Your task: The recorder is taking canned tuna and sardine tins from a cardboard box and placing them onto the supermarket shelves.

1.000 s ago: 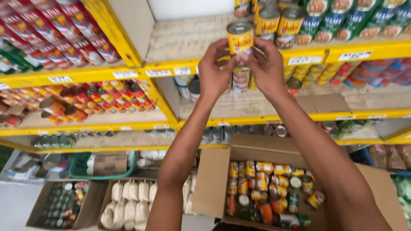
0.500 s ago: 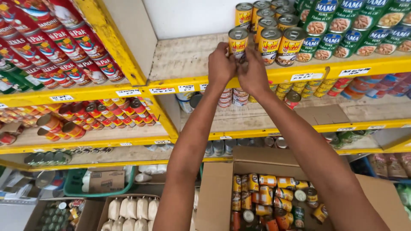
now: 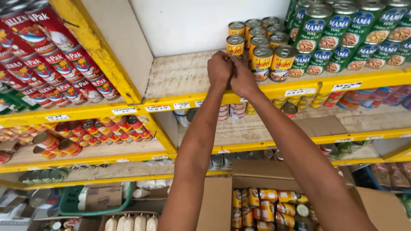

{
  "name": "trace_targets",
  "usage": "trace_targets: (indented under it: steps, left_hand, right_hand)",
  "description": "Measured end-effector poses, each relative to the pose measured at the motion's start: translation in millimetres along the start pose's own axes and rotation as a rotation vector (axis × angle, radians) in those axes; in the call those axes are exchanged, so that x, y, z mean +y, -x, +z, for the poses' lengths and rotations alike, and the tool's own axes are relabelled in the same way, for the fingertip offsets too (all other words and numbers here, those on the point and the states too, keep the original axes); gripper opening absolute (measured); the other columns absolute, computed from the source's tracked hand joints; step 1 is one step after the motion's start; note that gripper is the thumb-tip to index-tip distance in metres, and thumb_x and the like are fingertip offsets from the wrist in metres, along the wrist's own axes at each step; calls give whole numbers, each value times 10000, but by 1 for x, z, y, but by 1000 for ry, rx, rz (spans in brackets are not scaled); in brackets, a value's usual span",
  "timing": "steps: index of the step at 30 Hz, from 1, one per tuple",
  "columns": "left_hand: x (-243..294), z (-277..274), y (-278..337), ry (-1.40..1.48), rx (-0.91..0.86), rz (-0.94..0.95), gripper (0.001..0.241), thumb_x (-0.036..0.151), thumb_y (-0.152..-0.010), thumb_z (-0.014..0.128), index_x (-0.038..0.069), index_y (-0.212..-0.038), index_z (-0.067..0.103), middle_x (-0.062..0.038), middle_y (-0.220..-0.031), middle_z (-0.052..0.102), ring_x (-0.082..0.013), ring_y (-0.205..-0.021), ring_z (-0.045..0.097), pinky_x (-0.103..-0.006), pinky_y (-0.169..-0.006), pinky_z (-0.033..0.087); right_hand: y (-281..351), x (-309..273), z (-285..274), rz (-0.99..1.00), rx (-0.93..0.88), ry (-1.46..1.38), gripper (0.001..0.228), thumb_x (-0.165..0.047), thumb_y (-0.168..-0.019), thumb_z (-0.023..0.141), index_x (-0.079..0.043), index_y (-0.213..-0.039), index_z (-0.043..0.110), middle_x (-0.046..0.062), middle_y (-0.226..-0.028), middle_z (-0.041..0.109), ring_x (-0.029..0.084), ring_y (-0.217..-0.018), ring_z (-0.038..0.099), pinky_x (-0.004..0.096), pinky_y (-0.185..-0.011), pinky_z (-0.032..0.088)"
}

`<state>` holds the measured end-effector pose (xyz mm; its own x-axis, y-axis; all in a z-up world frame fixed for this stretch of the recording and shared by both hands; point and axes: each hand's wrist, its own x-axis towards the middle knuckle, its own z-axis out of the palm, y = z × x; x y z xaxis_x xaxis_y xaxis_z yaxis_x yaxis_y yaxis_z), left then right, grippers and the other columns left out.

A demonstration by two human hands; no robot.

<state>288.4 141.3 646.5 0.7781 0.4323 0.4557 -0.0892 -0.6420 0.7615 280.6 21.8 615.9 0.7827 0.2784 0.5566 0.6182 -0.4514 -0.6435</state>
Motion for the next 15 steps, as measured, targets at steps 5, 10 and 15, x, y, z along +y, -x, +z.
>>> trace_targets:
  steps: [5, 10, 15]
  left_hand:
    - [-4, 6, -12, -44, -31, 0, 284, 295, -798, 754, 127, -1026, 771, -172, -993, 764, -378, -952, 735, -479, -836, 586]
    - [17, -10, -12, -145, -168, -81, 568, 404, -741, 804, 182, -1245, 667, -124, -1155, 734, -317, -1077, 697, -461, -897, 559]
    - [24, -5, -15, -230, -201, -100, 512, 424, -821, 752, 210, -1279, 671, -113, -1217, 726, -314, -1125, 693, -459, -932, 560]
  right_hand:
    - [-13, 3, 2, -15, -12, -21, 710, 28, -829, 488, 26, -1532, 390, 310, -1508, 457, 421, -1437, 411, 420, -1204, 292]
    - [-16, 9, -3, 96, -13, -188, 700, 25, -837, 467, -14, -1533, 391, 240, -1487, 540, 342, -1407, 509, 368, -1183, 362]
    - [-15, 2, -4, 97, -8, -190, 677, 21, -886, 471, -18, -1556, 374, 248, -1519, 509, 343, -1429, 483, 373, -1184, 351]
